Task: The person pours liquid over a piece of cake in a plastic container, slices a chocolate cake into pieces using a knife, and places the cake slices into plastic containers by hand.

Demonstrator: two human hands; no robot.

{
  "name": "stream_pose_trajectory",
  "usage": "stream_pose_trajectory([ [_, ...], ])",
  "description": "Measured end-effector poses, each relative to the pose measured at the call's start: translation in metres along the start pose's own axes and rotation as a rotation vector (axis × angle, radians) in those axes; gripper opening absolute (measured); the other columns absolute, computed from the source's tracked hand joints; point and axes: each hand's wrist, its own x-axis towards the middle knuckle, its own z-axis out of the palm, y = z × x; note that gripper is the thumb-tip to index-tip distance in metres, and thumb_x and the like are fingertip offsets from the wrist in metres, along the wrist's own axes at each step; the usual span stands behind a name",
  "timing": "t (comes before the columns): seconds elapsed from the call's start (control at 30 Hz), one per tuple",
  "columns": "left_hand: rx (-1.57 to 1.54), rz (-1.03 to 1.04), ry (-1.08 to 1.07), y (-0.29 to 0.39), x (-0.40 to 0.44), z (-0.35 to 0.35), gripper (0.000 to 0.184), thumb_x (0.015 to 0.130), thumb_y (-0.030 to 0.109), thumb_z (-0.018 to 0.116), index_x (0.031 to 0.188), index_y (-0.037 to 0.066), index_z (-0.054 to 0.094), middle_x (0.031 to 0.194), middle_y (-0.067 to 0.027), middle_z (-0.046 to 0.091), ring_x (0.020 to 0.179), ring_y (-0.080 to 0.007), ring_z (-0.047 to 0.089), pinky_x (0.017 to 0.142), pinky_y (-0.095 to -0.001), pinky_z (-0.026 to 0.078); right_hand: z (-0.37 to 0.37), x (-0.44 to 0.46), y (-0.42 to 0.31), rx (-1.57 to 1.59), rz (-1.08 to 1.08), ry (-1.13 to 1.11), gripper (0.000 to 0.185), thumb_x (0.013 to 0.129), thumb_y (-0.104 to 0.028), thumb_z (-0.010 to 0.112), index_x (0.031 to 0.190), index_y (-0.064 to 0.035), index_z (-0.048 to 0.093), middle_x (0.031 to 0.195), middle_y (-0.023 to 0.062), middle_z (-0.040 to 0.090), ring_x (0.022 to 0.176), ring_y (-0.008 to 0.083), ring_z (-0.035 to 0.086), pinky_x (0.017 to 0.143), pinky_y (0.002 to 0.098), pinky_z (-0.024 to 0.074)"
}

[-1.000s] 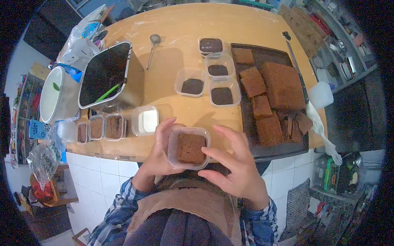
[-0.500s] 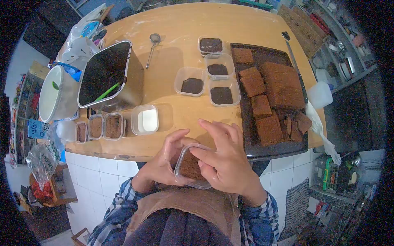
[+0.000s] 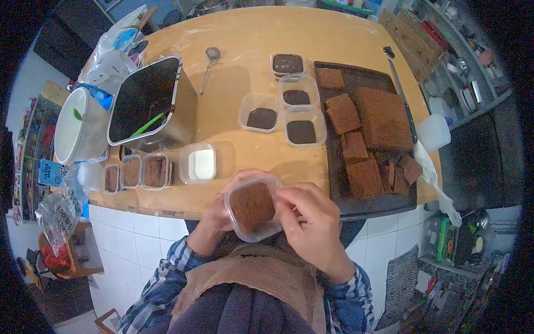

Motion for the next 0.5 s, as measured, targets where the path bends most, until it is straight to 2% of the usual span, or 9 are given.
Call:
stream_pose_trajectory([
  [0.07,-0.244,-0.045,0.051,-0.006,0.004,0.004,0.085,0.077,0.052,0.061,0.138,0.001,0.032,0.136,-0.0144,0.042,0.124,-0.0260,0.045,0.103,-0.0408,0.039,0.004,-0.003,-0.006,-0.112,-0.040,0.043,0.020,0.074,-0.002,0.069,0.094,-0.0030,0.067,0.098,0.0125,0.062,0.079,0.0256,0.061,0.066,0.0319,0.0500],
  [0.1,-0.190,-0.011,0.112,-0.013,0.005,0.006,0.080,0.085,0.063,0.039,0.136,0.001,0.037,0.129,-0.0152,0.050,0.117,-0.0270,0.051,0.097,-0.0413,0.044,0.005,-0.003,-0.009,-0.232,-0.123,0.056,0.021,0.073,-0.003,0.070,0.094,-0.0038,0.067,0.100,0.0116,0.061,0.082,0.0256,0.059,0.067,0.0324,0.0488],
  [0.13,-0.341,-0.053,0.091,-0.017,0.006,0.004,0.079,0.087,0.064,0.036,0.134,0.001,0.039,0.126,-0.0153,0.052,0.114,-0.0267,0.053,0.095,-0.0409,0.045,0.005,-0.003,-0.012,-0.350,-0.204,0.069,0.022,0.072,-0.004,0.071,0.094,-0.0045,0.067,0.102,0.0107,0.061,0.084,0.0256,0.057,0.068,0.0330,0.0476],
  [0.17,-0.491,-0.095,0.070,-0.020,0.007,0.000,0.077,0.089,0.064,0.033,0.133,0.001,0.041,0.122,-0.0155,0.055,0.112,-0.0265,0.055,0.094,-0.0404,0.046,0.004,-0.003,-0.013,-0.415,-0.284,0.086,0.029,0.067,-0.009,0.072,0.096,-0.0091,0.068,0.111,0.0064,0.059,0.093,0.0257,0.051,0.079,0.0407,0.0421],
  [0.2,-0.642,-0.137,0.048,-0.021,0.007,-0.002,0.077,0.090,0.064,0.030,0.131,0.001,0.043,0.119,-0.0157,0.057,0.109,-0.0263,0.057,0.092,-0.0399,0.047,0.001,-0.003,-0.015,-0.442,-0.345,-0.006,0.031,0.066,-0.010,0.071,0.097,-0.0105,0.068,0.112,0.0049,0.059,0.095,0.0251,0.051,0.082,0.0443,0.0392],
  [0.3,-0.725,-0.207,0.068,-0.019,0.007,-0.001,0.082,0.092,0.065,0.022,0.124,-0.005,0.048,0.114,-0.0212,0.059,0.104,-0.0312,0.059,0.092,-0.0426,0.048,-0.001,-0.006,-0.015,-0.499,-0.505,-0.251,0.038,0.061,-0.017,0.069,0.099,-0.0142,0.068,0.119,-0.0020,0.059,0.099,0.0207,0.050,0.091,0.0566,0.0282],
  [0.4,-0.716,-0.279,0.062,-0.015,0.006,0.002,0.084,0.091,0.068,0.021,0.124,-0.004,0.048,0.115,-0.0199,0.059,0.105,-0.0303,0.059,0.093,-0.0413,0.048,0.008,-0.007,-0.008,-0.471,-0.508,-0.322,0.043,0.057,-0.012,0.066,0.100,-0.0150,0.069,0.116,-0.0034,0.061,0.098,0.0210,0.051,0.096,0.0538,0.0258],
  [0.43,-0.707,-0.300,0.064,-0.014,0.005,0.003,0.085,0.090,0.068,0.021,0.124,-0.004,0.049,0.115,-0.0197,0.059,0.105,-0.0299,0.059,0.093,-0.0409,0.048,0.008,-0.005,-0.006,-0.487,-0.570,-0.315,0.041,0.061,-0.021,0.068,0.100,-0.0101,0.067,0.117,-0.0015,0.059,0.099,0.0190,0.051,0.094,0.0566,0.0268],
  [0.5,-0.687,-0.344,0.070,-0.012,0.003,0.004,0.086,0.090,0.069,0.020,0.123,-0.004,0.049,0.116,-0.0192,0.059,0.105,-0.0291,0.059,0.093,-0.0401,0.047,0.008,-0.002,-0.008,-0.478,-0.577,-0.328,0.042,0.061,-0.022,0.068,0.101,-0.0099,0.067,0.115,-0.0014,0.059,0.099,0.0192,0.051,0.094,0.0567,0.0268],
])
